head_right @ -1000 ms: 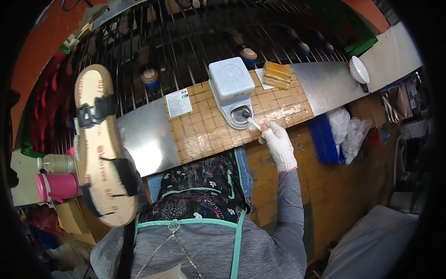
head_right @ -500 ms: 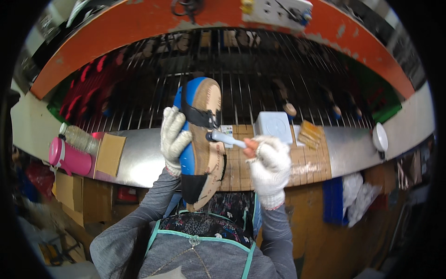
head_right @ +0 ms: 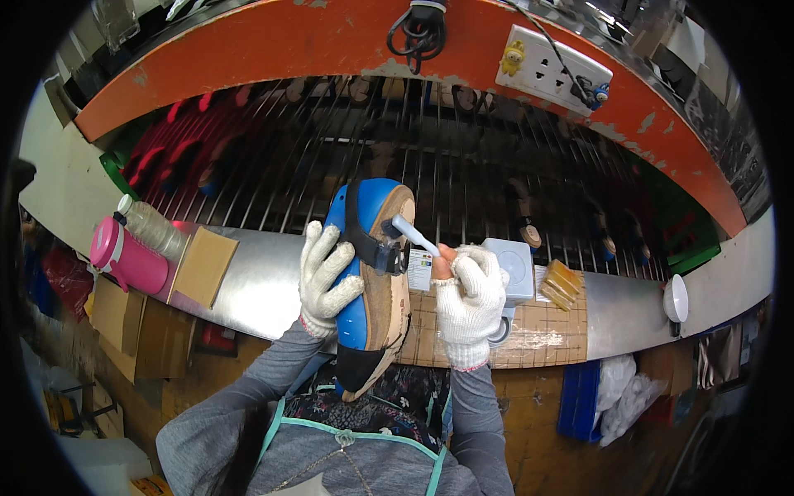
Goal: The person repeatedly applies glue to the sole of a blue slipper using a small brush. They dip the brush into a container of glue and spread it along the edges and surface of the slipper sole, then place the slipper on a metal rack. The process is repeated multiple times throughout the clip.
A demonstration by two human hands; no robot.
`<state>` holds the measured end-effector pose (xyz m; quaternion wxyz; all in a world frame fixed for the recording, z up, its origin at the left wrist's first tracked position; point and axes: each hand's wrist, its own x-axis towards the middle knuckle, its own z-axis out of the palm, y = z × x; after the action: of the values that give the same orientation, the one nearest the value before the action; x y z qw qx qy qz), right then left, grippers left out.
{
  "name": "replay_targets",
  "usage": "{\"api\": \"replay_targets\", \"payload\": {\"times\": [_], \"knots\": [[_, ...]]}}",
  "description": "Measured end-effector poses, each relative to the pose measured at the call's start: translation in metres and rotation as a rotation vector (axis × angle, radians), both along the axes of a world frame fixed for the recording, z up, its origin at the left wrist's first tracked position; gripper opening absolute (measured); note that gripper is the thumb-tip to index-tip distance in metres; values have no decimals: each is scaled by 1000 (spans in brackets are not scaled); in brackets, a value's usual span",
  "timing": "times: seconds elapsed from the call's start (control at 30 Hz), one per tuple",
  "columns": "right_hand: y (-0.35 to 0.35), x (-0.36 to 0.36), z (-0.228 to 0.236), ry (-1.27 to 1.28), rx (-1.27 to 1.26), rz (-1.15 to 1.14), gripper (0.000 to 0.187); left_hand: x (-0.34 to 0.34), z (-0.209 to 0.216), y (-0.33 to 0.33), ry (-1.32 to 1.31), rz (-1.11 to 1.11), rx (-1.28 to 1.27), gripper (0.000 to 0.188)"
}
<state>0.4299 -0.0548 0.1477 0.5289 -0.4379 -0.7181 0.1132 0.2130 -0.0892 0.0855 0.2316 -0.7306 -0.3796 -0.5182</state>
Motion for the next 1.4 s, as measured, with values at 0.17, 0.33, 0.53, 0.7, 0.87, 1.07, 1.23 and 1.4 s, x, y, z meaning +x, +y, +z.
{"api": "replay_targets", "payload": {"times": [0.17, 0.33, 0.53, 0.7, 0.87, 1.07, 1.23, 1.4], "knots": [[7, 3, 13, -92, 118, -83, 18, -1, 1, 1, -11, -12, -19, 46], [11, 10, 16, -189, 195, -59, 19, -2, 2, 2, -7, -30, -49, 48], [9, 19, 19, -244, 144, 14, 16, -5, 4, 9, 22, -29, -28, 53], [9, 23, 22, -228, 127, 52, 18, -9, 8, 13, 67, -30, -18, 53], [11, 27, 23, -280, 248, 33, 23, -9, 14, 13, 52, -43, -20, 44], [8, 32, 22, -348, 237, 63, 23, -9, 17, 11, 57, -28, -53, 40], [10, 32, 27, -281, 271, 104, 20, -9, 18, 10, 30, -55, -57, 41], [10, 28, 35, -240, 147, 22, 16, -11, 18, 9, 51, -55, -55, 42]]}}
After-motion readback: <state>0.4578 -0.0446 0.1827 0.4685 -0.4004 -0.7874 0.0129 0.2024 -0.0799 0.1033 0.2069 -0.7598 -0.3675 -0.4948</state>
